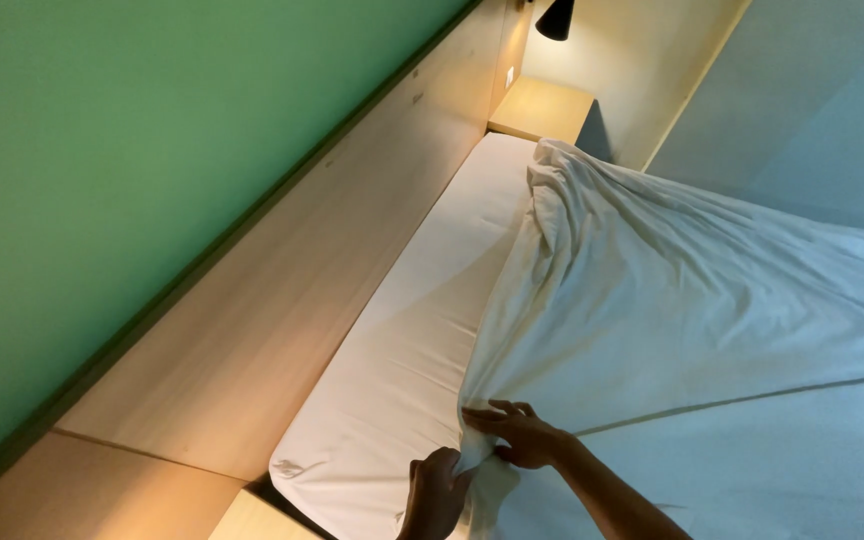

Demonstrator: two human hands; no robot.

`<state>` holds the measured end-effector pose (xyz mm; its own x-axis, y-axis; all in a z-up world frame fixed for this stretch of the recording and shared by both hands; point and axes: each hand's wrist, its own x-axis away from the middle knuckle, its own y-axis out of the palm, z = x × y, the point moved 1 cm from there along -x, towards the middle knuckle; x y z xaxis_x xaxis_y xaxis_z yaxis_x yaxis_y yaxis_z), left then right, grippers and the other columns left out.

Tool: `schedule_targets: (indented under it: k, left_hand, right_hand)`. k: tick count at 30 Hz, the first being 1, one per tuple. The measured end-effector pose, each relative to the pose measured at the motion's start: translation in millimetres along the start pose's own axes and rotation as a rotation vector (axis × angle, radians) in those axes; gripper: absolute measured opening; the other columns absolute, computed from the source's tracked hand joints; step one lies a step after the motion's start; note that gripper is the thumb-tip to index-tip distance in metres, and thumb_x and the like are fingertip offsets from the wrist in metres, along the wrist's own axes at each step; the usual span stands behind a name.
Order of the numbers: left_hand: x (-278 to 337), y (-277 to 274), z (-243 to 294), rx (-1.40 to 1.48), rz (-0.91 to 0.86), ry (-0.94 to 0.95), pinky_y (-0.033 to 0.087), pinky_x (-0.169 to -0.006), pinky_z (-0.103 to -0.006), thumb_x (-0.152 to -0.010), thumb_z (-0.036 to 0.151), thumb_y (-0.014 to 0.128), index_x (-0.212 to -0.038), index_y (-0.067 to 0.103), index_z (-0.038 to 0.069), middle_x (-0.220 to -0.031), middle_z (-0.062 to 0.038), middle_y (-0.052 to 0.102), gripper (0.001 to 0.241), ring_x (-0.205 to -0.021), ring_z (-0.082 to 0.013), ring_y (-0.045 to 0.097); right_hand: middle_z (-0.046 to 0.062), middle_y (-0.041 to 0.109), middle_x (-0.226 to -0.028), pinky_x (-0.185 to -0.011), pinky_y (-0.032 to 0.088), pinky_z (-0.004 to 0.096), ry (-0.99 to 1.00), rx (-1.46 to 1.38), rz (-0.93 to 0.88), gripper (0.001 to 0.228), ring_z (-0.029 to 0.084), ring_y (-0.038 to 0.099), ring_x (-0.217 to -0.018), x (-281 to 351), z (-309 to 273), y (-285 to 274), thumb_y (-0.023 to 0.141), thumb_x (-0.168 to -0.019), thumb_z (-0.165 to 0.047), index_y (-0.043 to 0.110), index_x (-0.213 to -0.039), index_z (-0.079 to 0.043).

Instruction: The person smooths and folds a white duvet cover on a bed. They pull the fabric taut, fold the edges over, and smooth out wrinkles with their hands to create a neat appearance.

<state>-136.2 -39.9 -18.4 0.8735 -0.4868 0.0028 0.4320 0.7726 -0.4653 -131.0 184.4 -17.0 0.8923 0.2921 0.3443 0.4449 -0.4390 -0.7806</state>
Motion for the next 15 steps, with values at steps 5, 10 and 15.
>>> schedule_targets:
  k: [5,10,15]
  left_hand:
    - [-0.5,1.0,-18.1,0.022,0.031,0.105,0.053,-0.067,-0.0478,-0.075,0.01,0.077,-0.083,0.064,-0.001,-0.078,-0.023,0.066,0.019,-0.075,-0.0435,0.068]
    - [5.6,7.4,-20.8,0.007,0.023,-0.042,0.054,-0.063,-0.0457,-0.081,0.016,0.078,-0.079,0.064,-0.002,-0.074,-0.023,0.065,0.023,-0.071,-0.042,0.068]
    - [5.5,29.2,-44.0,-0.065,0.062,-0.009,0.056,-0.068,-0.0451,-0.075,0.022,0.084,-0.085,0.068,0.001,-0.083,-0.02,0.068,0.028,-0.08,-0.0402,0.069]
  right_hand:
    - [0.0,0.061,-0.141,-0.115,0.029,0.05,0.015,0.079,0.082,0.045,0.025,0.042,-0.14,-5.0,14.5,14.5,0.069,-0.089,-0.008,0.066,-0.132,-0.019]
    - [0.003,0.073,-0.123,-0.105,0.042,0.042,0.031,0.087,0.342,0.027,0.025,0.058,-0.122,11.0,21.8,23.4,0.072,-0.089,-0.012,0.075,-0.115,-0.012]
    - [0.006,0.075,-0.107,-0.092,0.048,0.038,-0.024,0.136,0.677,0.029,0.025,0.063,-0.104,25.6,23.3,21.3,0.078,-0.076,-0.006,0.076,-0.105,-0.005]
